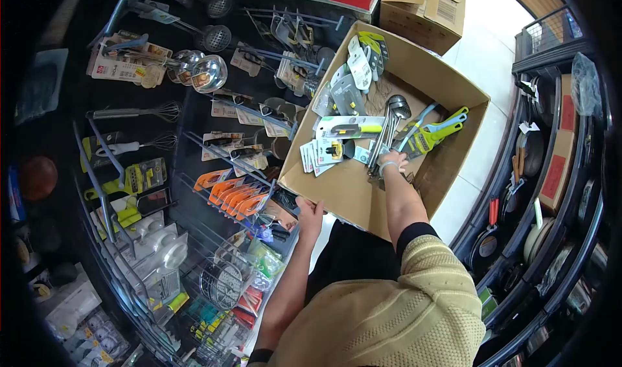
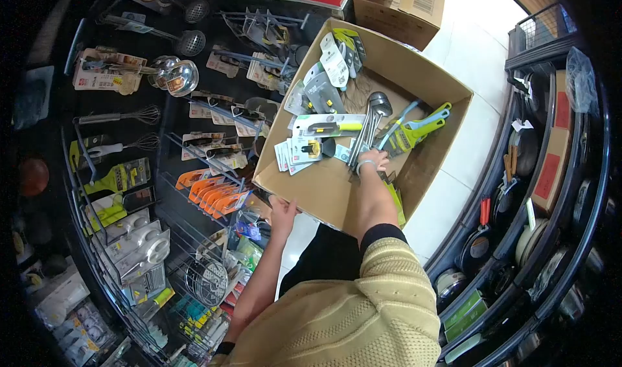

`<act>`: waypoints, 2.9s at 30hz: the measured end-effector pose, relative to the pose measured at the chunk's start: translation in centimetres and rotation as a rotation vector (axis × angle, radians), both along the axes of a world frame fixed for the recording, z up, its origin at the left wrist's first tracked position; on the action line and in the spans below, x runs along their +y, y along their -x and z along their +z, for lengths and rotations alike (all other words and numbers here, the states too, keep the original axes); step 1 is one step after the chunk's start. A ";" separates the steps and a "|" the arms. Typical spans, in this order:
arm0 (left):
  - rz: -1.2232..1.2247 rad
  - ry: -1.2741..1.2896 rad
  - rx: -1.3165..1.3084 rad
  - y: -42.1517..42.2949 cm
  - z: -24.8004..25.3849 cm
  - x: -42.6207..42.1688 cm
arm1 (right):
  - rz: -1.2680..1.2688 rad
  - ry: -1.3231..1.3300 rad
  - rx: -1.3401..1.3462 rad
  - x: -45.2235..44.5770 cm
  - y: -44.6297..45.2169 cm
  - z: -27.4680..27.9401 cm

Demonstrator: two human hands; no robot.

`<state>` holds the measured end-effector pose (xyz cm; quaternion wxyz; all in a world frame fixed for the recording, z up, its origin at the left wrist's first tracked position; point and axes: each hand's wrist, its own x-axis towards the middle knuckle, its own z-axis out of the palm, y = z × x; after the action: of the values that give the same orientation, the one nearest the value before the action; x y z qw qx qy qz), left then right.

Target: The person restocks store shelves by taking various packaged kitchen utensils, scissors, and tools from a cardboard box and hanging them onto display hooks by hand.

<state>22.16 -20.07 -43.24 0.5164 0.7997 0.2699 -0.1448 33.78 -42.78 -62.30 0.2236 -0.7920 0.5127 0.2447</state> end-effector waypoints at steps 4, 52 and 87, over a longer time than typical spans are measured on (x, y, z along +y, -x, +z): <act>0.016 0.048 -0.016 0.4 -1.5 0.4 | 0.025 -0.067 0.071 -0.2 -0.8 1.3; 0.006 0.130 0.022 0.6 -1.7 0.6 | -0.386 -0.831 -0.354 -3.7 0.3 -5.7; 0.055 0.133 -0.062 0.0 -1.0 -0.2 | -1.054 -1.505 -0.471 -3.8 -5.9 5.4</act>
<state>22.12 -20.26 -44.27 0.5802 0.7600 0.2656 -0.1235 39.70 -46.62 -56.91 0.8549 -0.1353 0.4535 0.2124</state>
